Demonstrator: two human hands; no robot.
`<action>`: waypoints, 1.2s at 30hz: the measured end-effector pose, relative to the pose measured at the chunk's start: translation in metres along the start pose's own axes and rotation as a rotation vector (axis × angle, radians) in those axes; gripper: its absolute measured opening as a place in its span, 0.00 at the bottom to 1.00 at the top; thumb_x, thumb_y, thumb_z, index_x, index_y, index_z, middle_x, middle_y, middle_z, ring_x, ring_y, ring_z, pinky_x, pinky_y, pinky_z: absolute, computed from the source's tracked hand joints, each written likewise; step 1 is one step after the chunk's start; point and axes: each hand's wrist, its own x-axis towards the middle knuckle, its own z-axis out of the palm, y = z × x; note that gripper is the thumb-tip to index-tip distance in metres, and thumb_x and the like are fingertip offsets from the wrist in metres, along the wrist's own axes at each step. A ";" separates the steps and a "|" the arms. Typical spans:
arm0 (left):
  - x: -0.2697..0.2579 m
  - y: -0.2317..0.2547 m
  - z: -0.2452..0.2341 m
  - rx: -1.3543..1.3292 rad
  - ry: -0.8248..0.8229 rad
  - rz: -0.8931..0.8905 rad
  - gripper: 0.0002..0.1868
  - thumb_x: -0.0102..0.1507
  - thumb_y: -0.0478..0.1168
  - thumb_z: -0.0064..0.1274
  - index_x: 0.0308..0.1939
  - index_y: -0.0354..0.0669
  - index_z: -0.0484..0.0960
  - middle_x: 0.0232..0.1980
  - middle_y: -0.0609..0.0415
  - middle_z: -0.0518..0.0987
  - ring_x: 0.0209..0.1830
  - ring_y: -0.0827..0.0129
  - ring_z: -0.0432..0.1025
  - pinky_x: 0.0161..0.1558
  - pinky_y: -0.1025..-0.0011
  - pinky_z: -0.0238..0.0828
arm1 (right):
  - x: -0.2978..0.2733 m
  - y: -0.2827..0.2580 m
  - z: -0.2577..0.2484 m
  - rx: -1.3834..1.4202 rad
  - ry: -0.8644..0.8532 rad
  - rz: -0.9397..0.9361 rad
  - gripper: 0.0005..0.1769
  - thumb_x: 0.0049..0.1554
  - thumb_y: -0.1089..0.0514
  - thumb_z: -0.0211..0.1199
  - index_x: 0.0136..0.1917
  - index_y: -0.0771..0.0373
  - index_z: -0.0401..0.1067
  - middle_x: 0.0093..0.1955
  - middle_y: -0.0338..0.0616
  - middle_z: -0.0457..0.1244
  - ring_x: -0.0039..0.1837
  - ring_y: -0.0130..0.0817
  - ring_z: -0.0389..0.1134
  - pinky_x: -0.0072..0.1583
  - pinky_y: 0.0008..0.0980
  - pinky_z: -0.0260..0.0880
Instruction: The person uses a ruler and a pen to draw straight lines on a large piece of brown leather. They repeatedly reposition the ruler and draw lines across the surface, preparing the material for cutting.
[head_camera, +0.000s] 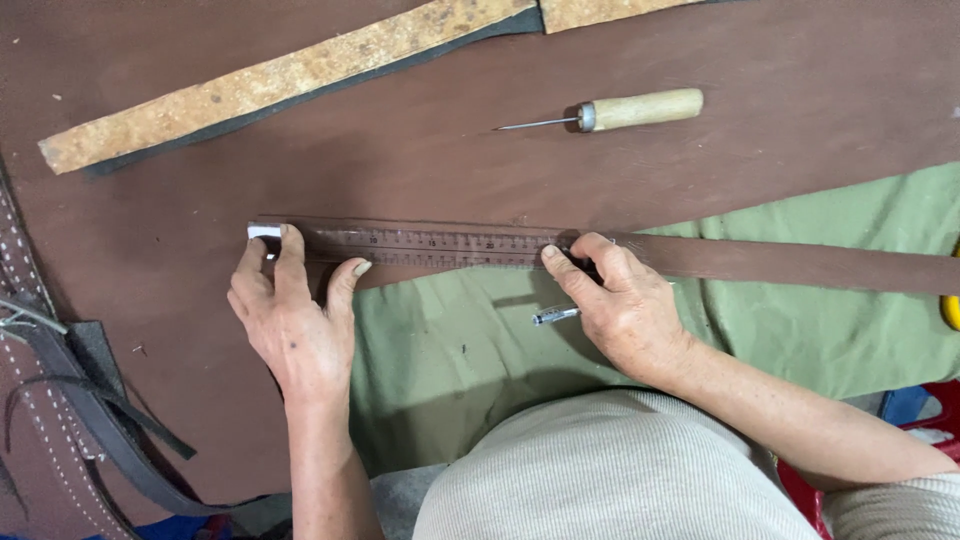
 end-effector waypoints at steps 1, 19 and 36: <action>0.000 0.001 0.000 -0.005 -0.001 0.005 0.40 0.60 0.60 0.70 0.68 0.39 0.79 0.62 0.38 0.66 0.61 0.41 0.68 0.55 0.48 0.74 | 0.002 -0.002 -0.004 -0.005 0.000 0.005 0.22 0.60 0.62 0.56 0.64 0.45 0.78 0.57 0.40 0.61 0.52 0.39 0.71 0.50 0.35 0.73; -0.006 0.022 0.009 0.059 0.161 0.089 0.21 0.64 0.53 0.66 0.55 0.46 0.86 0.59 0.44 0.78 0.63 0.47 0.74 0.55 0.57 0.72 | 0.009 -0.010 -0.020 -0.057 -0.033 0.038 0.22 0.62 0.58 0.56 0.65 0.39 0.79 0.60 0.36 0.62 0.58 0.37 0.73 0.54 0.36 0.76; -0.012 0.031 0.012 0.002 0.089 0.018 0.39 0.57 0.66 0.65 0.58 0.38 0.79 0.63 0.36 0.70 0.69 0.38 0.68 0.56 0.52 0.69 | 0.004 -0.006 -0.013 -0.071 -0.117 0.121 0.23 0.64 0.55 0.63 0.69 0.32 0.77 0.61 0.33 0.60 0.55 0.38 0.74 0.52 0.41 0.80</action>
